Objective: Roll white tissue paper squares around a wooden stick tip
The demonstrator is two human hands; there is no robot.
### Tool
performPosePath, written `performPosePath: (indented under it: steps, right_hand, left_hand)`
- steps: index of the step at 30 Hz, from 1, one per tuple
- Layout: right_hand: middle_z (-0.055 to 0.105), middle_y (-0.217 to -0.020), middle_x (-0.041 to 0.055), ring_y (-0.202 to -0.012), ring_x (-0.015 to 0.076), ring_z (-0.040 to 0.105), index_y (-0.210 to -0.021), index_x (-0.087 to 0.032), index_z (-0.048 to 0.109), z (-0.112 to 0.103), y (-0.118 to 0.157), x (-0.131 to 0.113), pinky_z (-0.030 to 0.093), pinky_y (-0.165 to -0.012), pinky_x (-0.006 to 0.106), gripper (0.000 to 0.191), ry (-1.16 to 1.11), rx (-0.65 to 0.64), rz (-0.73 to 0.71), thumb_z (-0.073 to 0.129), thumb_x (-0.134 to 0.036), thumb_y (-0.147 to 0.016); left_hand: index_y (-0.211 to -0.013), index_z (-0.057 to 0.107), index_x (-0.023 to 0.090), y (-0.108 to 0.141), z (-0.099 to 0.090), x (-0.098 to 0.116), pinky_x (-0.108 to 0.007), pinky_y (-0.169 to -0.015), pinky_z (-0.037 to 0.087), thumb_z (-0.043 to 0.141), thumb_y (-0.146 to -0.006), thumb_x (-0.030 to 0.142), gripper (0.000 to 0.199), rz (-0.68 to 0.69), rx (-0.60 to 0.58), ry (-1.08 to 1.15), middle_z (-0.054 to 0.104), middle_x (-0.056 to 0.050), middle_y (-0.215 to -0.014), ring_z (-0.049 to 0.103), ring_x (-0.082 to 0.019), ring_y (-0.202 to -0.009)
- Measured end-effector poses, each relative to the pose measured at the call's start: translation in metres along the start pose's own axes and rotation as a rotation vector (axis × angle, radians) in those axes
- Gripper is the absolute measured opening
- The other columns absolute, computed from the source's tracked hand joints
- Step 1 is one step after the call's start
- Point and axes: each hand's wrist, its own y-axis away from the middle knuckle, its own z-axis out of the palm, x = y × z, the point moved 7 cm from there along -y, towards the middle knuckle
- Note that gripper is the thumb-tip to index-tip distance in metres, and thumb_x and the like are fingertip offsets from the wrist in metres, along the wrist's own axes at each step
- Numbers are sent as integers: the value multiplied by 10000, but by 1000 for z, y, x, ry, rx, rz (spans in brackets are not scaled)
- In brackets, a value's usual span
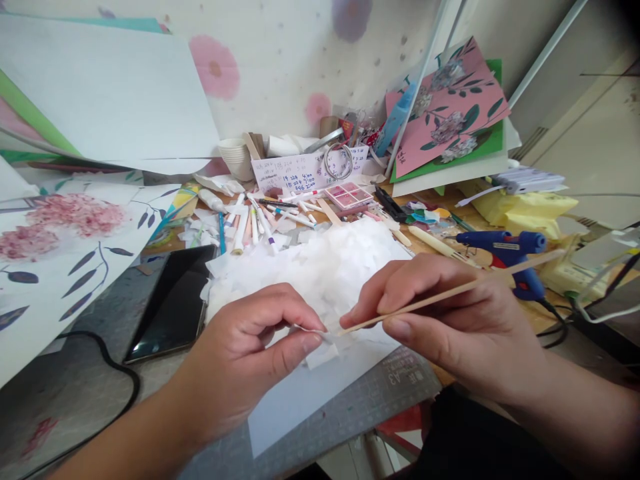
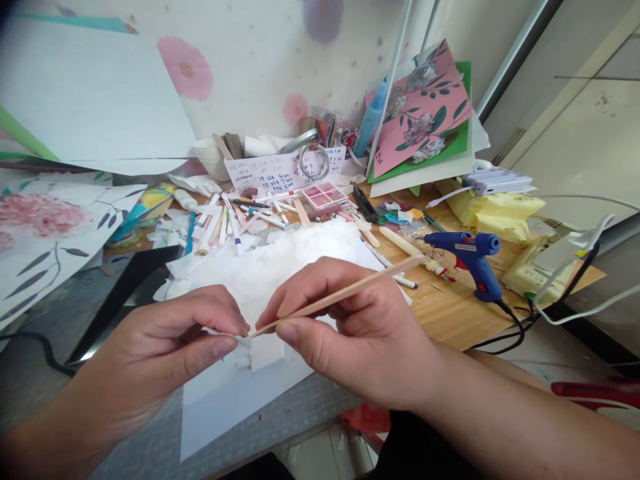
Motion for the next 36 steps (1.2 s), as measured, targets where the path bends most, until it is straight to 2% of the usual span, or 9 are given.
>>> performPosePath:
  steps: [26, 31, 36]
  right_hand:
    - [761, -858, 51, -791, 185, 740, -874, -213, 719, -1, 1, -2, 590, -662, 273, 114, 23, -17, -8, 718, -106, -835]
    - [763, -883, 52, -807, 181, 742, -887, -214, 722, -2, 1, -2, 595, -685, 271, 124, 33, -9, -18, 717, -100, -838]
    - [762, -885, 56, -805, 177, 747, -863, -200, 730, -3, 1, -6, 606, -708, 269, 95, 49, 1, -44, 730, -111, -832]
  left_hand:
    - [-786, 732, 243, 2, 0, -2, -196, -583, 440, 654, -861, 157, 138, -10, -33, -5, 663, 37, -738, 617, -104, -642]
    - [-757, 732, 234, 0, 0, -3, -201, -577, 432, 662, -848, 176, 129, -58, -17, 28, 654, 32, -715, 607, -113, -641]
    - [-743, 727, 229, 2, 2, -12, -219, -571, 423, 677, -834, 236, 104, -171, -35, 98, 637, 21, -712, 578, -130, -636]
